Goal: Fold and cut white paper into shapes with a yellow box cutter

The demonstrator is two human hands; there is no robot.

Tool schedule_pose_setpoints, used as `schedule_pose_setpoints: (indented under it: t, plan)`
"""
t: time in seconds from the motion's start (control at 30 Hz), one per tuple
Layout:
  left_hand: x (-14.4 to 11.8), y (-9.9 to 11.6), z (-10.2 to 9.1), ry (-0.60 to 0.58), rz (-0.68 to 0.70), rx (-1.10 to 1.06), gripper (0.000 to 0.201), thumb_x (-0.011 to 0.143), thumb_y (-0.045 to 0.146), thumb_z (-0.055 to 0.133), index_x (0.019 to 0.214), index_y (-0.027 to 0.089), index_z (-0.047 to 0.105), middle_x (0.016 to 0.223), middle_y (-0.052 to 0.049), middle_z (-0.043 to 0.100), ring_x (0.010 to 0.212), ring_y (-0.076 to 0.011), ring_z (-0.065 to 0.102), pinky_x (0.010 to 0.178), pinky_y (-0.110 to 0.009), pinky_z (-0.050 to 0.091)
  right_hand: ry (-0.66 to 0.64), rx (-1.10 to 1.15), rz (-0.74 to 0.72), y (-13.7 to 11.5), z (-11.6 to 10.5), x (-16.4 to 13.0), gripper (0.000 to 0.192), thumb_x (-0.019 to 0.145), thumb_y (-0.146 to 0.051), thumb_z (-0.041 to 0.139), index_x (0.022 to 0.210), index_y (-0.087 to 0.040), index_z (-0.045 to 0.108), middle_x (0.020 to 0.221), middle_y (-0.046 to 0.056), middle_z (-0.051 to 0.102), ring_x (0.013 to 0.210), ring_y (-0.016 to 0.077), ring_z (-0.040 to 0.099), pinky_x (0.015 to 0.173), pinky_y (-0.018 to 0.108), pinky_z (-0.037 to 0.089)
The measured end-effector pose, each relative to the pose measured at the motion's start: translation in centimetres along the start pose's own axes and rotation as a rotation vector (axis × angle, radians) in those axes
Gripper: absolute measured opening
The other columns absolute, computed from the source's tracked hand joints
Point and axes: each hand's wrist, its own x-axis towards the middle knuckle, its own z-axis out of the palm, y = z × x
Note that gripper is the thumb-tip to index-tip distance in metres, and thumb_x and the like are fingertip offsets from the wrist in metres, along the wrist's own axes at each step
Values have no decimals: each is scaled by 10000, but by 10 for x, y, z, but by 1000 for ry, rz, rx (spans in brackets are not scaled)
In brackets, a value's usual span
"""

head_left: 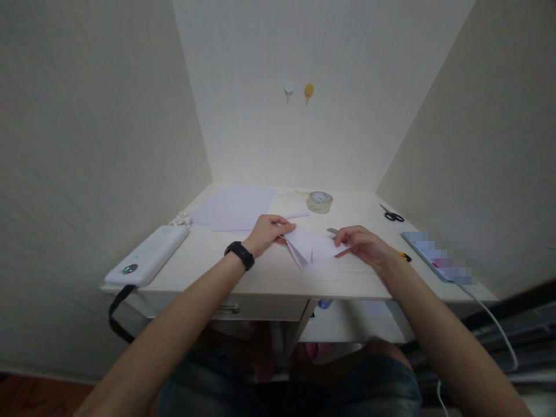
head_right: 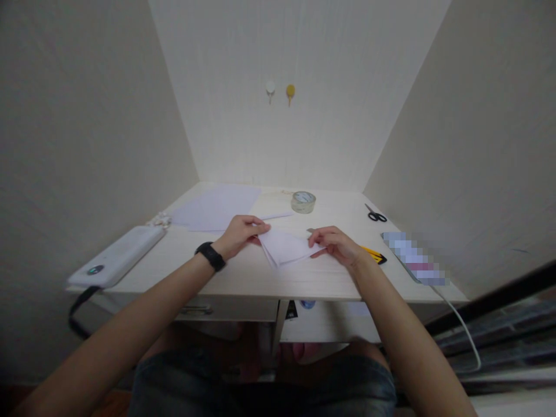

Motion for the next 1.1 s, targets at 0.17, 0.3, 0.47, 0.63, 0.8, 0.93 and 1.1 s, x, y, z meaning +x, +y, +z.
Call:
schedule_pose_setpoints:
  t: [0.17,0.3,0.47,0.63,0.8,0.93,1.1]
  plan:
    - [-1,-5,4,-67,34,180,300,617,272,853,813,101,704,603,-21,627,526,-115,590,513,-271,580,-14,-208,29,-12,21,13,361,680,-436,781,863,-139,690,731,4,645,624,108,541,545,210,392]
    - [-2,-3,4,-76,47,175,418,613,270,857,975,124,709,578,8,606,510,-116,575,502,-278,569,-149,-327,117,-14,30,23,388,664,-485,788,792,-125,717,642,1,647,534,97,504,503,217,359]
    - [-2,7,-1,-177,-18,42,226,736,319,724,850,128,762,911,-120,725,757,-173,655,610,-269,547,-142,-268,207,-13,35,24,319,580,-409,838,706,-136,731,612,23,677,518,120,556,497,231,416]
    - [-2,17,-7,-292,-90,82,236,740,357,725,784,133,785,894,-141,752,843,-210,680,780,-316,526,-247,-334,267,-21,42,24,263,601,-380,815,653,-138,729,553,19,651,454,110,519,431,215,353]
    - [2,18,-8,-498,-73,355,221,694,384,772,810,198,799,868,-88,765,789,-203,672,720,-296,512,-310,-457,209,-26,51,33,227,624,-368,784,669,-149,742,530,-12,614,444,89,452,429,213,298]
    - [10,22,-8,-588,5,528,191,642,356,801,750,198,797,752,-57,753,657,-173,645,614,-247,470,-337,-483,203,-34,57,41,185,615,-320,767,690,-152,753,527,-24,604,451,77,414,436,210,282]
    - [18,39,-4,-621,42,684,120,667,307,760,719,204,794,704,-44,743,600,-152,620,565,-225,441,-359,-516,215,-44,54,48,191,626,-319,754,696,-142,753,482,-33,570,421,68,382,415,204,250]
